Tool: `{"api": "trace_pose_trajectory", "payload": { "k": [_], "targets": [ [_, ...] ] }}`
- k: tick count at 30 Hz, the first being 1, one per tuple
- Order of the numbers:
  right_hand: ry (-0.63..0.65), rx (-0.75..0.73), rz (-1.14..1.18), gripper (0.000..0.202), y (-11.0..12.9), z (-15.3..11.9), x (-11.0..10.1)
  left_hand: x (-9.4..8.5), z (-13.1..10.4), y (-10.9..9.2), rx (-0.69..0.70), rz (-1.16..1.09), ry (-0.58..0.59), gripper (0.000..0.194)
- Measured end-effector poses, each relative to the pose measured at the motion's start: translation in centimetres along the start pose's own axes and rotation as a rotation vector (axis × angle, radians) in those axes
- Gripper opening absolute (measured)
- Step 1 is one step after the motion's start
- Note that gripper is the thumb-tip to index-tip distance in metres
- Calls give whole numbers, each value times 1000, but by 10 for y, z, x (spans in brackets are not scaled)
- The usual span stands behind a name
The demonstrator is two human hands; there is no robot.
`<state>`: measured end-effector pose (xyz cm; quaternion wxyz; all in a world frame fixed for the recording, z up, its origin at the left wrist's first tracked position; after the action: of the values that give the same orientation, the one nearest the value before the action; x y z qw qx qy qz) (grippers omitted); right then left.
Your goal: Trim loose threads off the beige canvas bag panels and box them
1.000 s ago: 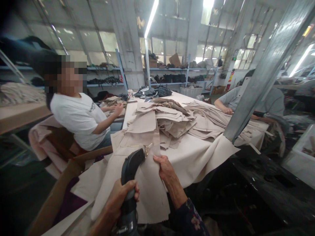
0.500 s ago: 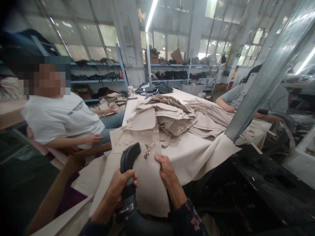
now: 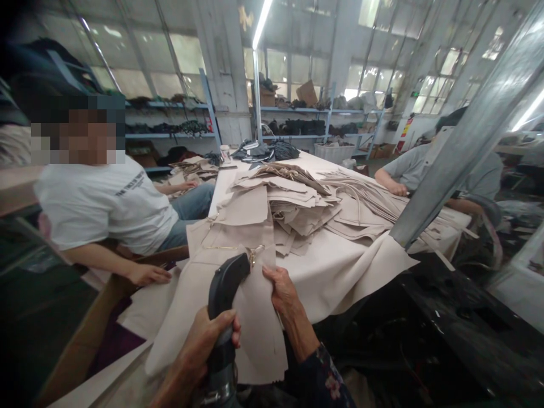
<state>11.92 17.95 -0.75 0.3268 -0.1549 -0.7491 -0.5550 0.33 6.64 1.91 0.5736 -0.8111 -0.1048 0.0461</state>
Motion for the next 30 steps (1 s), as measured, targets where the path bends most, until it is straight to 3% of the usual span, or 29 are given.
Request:
{"api": "trace_pose_trajectory", "payload": {
  "k": [5,8,10,13,16,18,20,23,27,30],
  "targets": [
    [-12,-102,-122,26,23,-9,4,-19,5,-5,30,-60,-119,31],
    [-6,-199,-215,26,50,-6,11,-27,-2,-5,36,-97,-131,30],
    [0,-269,-260,25,80,-2,21,-31,-8,-6,57,-99,-148,29],
    [10,-429,-345,21,149,-7,48,-37,-16,-8,82,-110,-206,29],
    [-29,-943,-768,17,237,-51,103,-43,-23,-9,96,-124,-247,30],
    [-45,-1270,-1077,18,263,-85,147,-47,-27,-8,92,-101,-274,30],
    [24,-1440,-1351,17,253,-99,184,-50,-33,-8,86,-74,-295,32],
    [269,-1403,-1738,19,181,-77,207,-55,-41,-4,86,-105,-315,34],
    [467,-1135,-2050,18,52,-24,175,-66,-49,8,69,-188,-372,35],
    [584,-1010,-2107,15,-19,-15,143,-76,-50,17,84,-190,-401,35]
  ]
}}
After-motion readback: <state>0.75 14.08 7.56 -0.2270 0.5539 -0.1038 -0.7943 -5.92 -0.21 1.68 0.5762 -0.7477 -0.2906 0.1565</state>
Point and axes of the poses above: each hand's wrist, its own z-axis towards the middle knuckle, its own x-axis out of the palm, y = z × x, the point moved 8 cm from there along z, towards the middle knuckle, and after that the axes turned 1 degree about -y, right-handed, at the moved point
